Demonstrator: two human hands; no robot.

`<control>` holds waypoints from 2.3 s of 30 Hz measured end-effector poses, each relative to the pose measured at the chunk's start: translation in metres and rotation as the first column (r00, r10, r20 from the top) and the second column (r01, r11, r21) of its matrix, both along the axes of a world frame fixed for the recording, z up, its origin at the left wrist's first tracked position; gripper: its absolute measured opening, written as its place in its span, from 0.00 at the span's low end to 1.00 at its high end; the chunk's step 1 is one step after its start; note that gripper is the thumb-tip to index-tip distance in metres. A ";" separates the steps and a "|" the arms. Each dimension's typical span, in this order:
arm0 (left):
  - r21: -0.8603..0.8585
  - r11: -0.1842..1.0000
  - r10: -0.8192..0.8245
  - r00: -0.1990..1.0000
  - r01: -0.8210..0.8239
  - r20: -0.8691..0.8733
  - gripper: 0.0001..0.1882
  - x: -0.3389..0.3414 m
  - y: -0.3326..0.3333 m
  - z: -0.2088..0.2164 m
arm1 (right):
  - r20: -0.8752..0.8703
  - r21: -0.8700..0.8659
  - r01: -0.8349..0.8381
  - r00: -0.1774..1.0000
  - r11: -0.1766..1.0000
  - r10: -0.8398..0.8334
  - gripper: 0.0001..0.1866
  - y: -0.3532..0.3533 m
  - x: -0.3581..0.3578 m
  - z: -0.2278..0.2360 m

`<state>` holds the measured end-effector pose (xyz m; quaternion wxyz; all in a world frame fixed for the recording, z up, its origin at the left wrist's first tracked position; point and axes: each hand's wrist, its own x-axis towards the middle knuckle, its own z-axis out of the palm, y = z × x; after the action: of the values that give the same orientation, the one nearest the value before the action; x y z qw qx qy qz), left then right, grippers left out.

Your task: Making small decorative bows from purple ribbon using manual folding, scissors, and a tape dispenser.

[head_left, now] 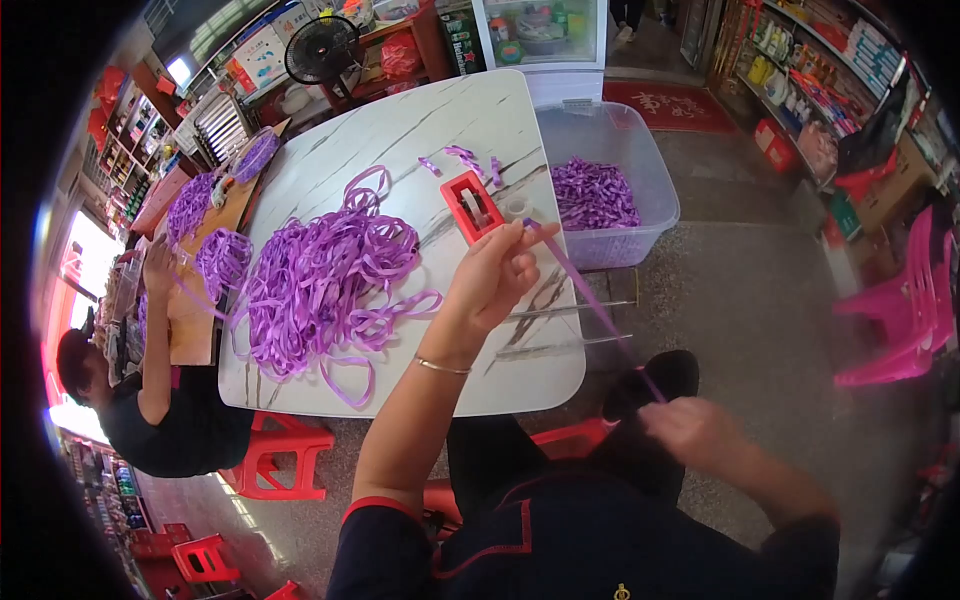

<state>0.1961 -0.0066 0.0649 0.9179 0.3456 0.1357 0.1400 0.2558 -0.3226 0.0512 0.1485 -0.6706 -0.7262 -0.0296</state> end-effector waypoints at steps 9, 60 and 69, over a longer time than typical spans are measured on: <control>0.212 0.924 -0.322 0.946 0.319 -0.021 0.11 -0.054 -0.009 0.016 | 0.108 0.031 0.547 0.830 0.837 -0.547 0.16 -0.012 0.046 0.022; 0.513 0.720 -0.464 0.874 0.467 -0.144 0.10 -0.052 -0.073 0.017 | -0.951 0.021 0.263 0.304 0.964 -0.062 0.11 0.067 0.002 0.027; 0.545 0.662 -0.518 0.839 0.515 -0.165 0.10 -0.051 -0.072 0.016 | -0.780 0.094 0.307 0.614 0.947 -0.121 0.04 0.067 0.005 0.040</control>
<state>0.1450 -0.0782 0.0813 0.7736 0.6268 -0.0179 -0.0913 0.2611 -0.2556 0.0914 0.5094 -0.6812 -0.5009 0.1597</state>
